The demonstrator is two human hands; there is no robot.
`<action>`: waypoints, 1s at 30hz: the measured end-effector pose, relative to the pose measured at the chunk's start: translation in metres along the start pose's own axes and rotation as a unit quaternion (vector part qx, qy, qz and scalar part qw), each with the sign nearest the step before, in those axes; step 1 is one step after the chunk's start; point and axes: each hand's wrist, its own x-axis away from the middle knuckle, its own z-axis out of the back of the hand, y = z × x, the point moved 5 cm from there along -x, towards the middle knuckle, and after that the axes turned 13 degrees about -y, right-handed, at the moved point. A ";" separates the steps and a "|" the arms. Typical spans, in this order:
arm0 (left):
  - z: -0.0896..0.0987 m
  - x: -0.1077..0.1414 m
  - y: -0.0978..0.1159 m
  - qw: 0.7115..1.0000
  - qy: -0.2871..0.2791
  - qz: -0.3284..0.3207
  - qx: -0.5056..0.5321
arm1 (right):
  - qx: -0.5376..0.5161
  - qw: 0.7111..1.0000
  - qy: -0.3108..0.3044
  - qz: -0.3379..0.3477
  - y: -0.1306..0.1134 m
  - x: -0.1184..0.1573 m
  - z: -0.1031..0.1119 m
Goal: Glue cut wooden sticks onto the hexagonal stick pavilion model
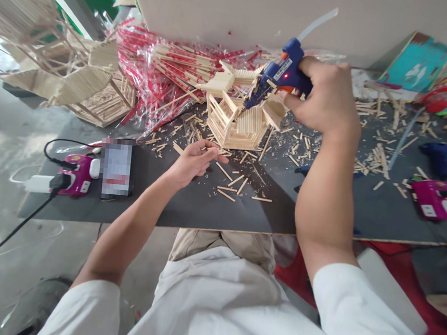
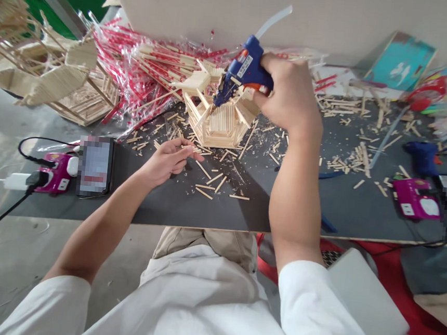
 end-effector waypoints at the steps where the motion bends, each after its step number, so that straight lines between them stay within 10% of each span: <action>1: 0.000 0.000 0.000 1.000 0.000 0.001 -0.001 | -0.001 1.000 0.004 0.006 0.000 0.000 0.000; 23: -0.001 0.000 -0.003 0.999 -0.023 0.017 -0.022 | -0.018 0.994 0.107 -0.006 0.011 -0.005 -0.002; 30: 0.003 0.000 -0.006 0.995 -0.005 0.023 -0.097 | -0.038 0.973 0.168 -0.155 0.046 0.014 0.005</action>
